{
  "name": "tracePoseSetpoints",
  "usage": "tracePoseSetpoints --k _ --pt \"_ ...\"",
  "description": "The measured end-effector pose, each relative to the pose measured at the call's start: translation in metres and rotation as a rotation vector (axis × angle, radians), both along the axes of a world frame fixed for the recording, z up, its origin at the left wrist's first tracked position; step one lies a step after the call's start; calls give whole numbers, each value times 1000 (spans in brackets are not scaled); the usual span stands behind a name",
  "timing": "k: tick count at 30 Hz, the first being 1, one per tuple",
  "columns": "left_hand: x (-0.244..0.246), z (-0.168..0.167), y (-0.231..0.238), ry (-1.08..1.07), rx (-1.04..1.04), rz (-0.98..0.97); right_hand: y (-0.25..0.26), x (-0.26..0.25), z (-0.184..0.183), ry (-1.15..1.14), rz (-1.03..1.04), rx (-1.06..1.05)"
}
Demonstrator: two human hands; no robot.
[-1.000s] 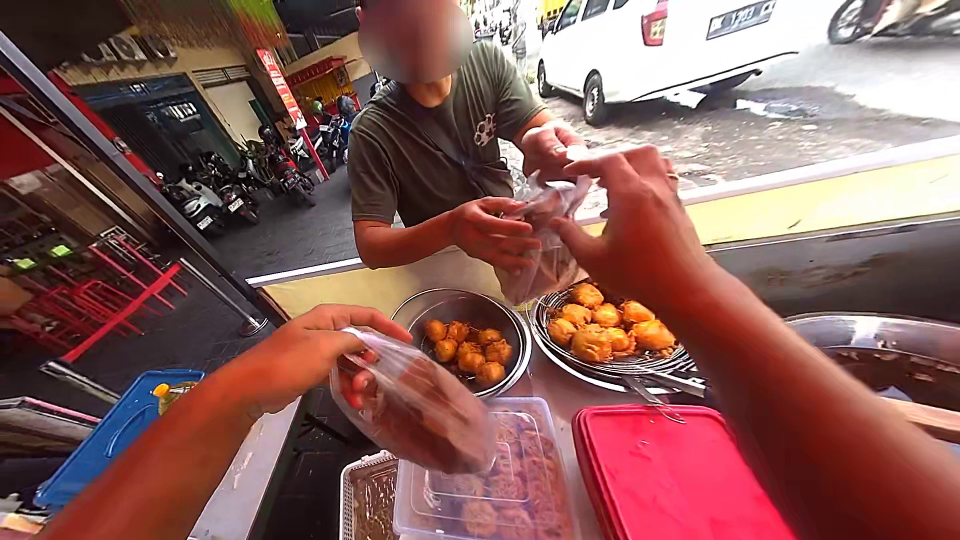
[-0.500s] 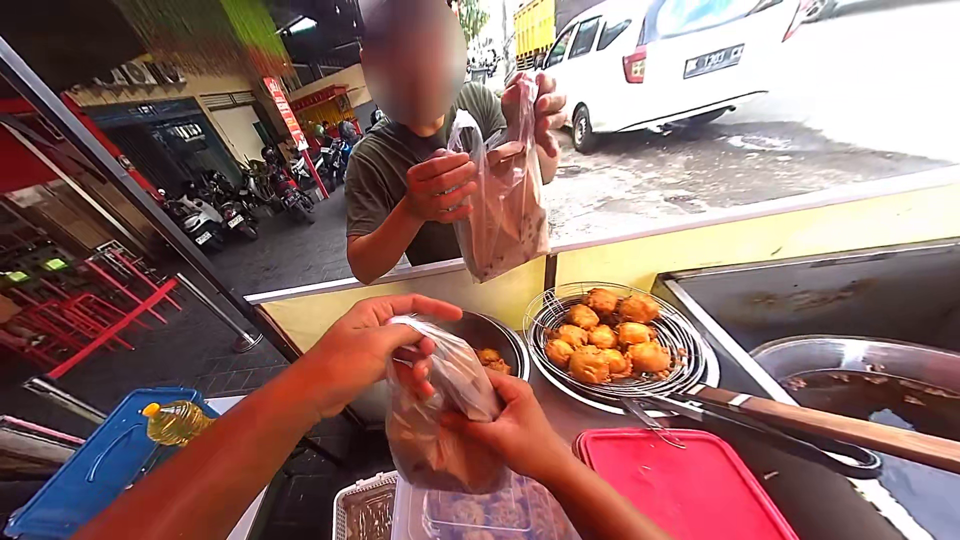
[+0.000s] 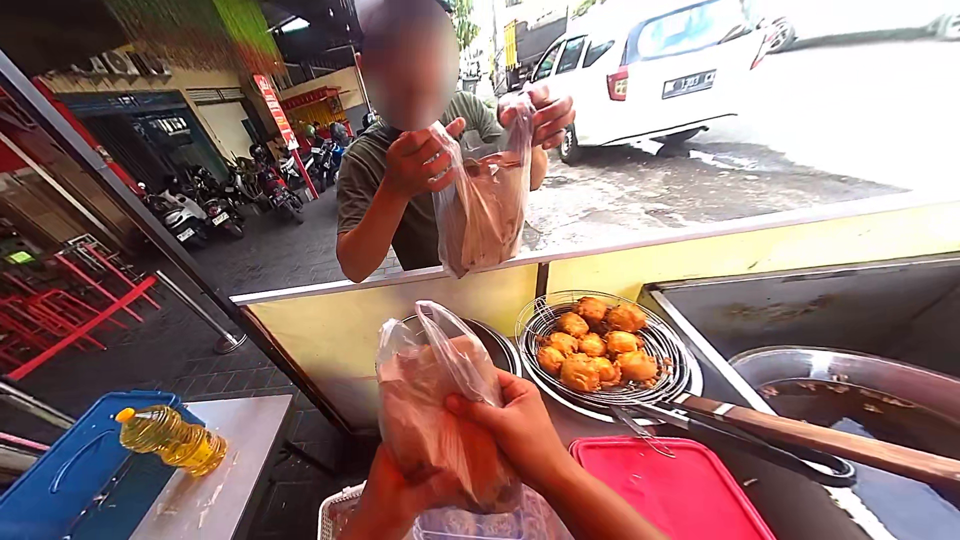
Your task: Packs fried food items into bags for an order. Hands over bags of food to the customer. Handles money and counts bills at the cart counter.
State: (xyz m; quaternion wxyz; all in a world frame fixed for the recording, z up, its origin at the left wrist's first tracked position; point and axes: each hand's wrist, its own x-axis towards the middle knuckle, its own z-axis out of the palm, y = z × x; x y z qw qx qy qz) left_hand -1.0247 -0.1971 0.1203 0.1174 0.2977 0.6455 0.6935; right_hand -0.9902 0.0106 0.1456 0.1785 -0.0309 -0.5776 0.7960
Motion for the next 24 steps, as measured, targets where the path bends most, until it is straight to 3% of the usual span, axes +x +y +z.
tracePoseSetpoints --k 5,8,15,24 --pt "-8 -11 6 -55 163 133 17 2 7 2 222 330" --pt "-13 -19 8 -79 249 189 24 8 -1 14 376 348" --pt "-15 -9 20 -89 315 250 12 10 -12 152 201 270" --pt "-8 -2 18 -102 266 213 8 17 -14 159 198 230"
